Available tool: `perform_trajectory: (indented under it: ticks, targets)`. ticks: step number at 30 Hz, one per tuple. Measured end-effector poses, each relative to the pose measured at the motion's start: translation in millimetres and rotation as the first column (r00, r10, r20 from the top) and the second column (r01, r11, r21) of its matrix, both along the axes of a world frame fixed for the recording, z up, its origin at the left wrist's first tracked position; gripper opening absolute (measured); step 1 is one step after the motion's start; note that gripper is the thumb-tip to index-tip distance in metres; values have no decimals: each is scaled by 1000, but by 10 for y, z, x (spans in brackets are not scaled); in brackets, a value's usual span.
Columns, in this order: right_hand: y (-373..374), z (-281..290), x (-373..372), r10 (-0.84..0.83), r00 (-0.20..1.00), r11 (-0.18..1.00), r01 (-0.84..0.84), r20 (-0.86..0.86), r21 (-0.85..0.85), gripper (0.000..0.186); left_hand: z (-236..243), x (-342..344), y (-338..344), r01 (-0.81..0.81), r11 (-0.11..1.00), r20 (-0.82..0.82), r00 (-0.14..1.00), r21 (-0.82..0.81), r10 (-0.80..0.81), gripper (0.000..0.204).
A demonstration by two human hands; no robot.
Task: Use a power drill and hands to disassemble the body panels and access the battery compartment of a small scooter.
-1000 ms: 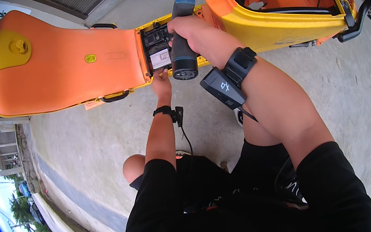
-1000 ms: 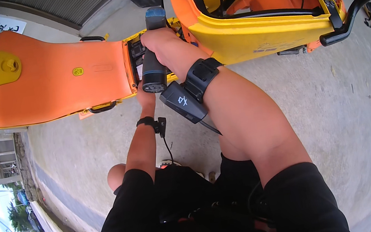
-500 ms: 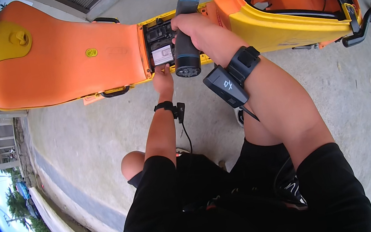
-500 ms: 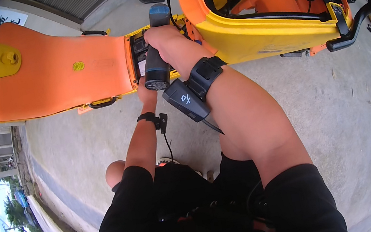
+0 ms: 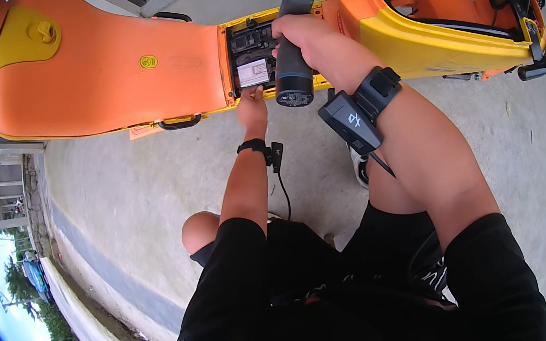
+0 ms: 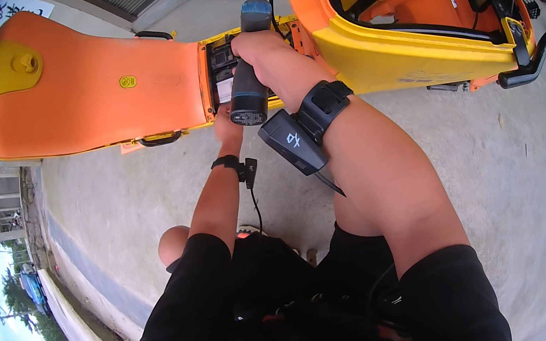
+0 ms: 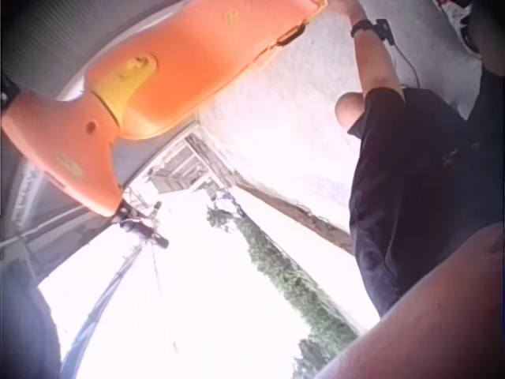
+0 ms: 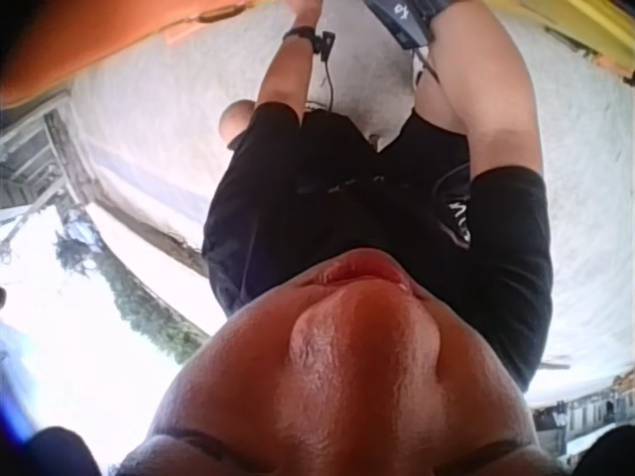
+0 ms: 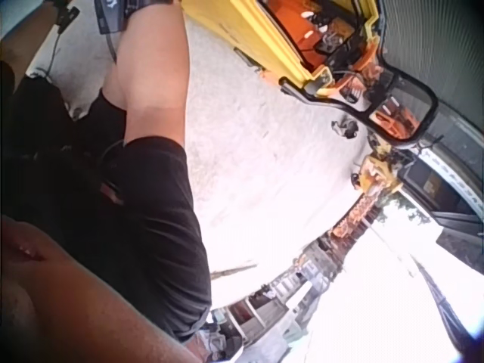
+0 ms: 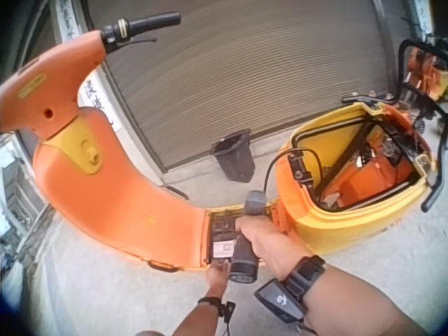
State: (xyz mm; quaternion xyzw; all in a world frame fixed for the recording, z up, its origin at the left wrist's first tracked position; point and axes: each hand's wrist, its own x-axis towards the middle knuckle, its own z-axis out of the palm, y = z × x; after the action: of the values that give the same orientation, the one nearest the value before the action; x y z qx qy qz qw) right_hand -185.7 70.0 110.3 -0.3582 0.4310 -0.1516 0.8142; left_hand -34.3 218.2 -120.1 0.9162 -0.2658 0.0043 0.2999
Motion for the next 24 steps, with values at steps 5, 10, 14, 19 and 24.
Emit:
perform_trajectory:
  ticks: [5, 10, 14, 19, 24]
  targets:
    - [24, 19, -5, 3, 1000, 1000, -3, -19, -1, 26, -45, -45, -113, -135, 989, -59, 990, -68, 131, 35]
    - [16, 36, -26, 2, 1000, 1000, -2, -23, -8, 27, -94, -36, -7, -14, 968, -94, 996, -249, -10, 36]
    - [6, 56, -40, 24, 999, 1000, -24, -23, -17, 27, -87, 5, 29, 28, 972, -44, 998, -235, -39, 35]
    - [24, 49, -16, 9, 1000, 1000, -9, -29, -7, 28, -192, -20, -120, -180, 973, -97, 981, -143, 167, 36]
    - [14, 13, -10, 16, 1000, 1000, -16, 6, -12, 27, -319, 4, -209, -337, 874, -300, 924, -350, 236, 34]
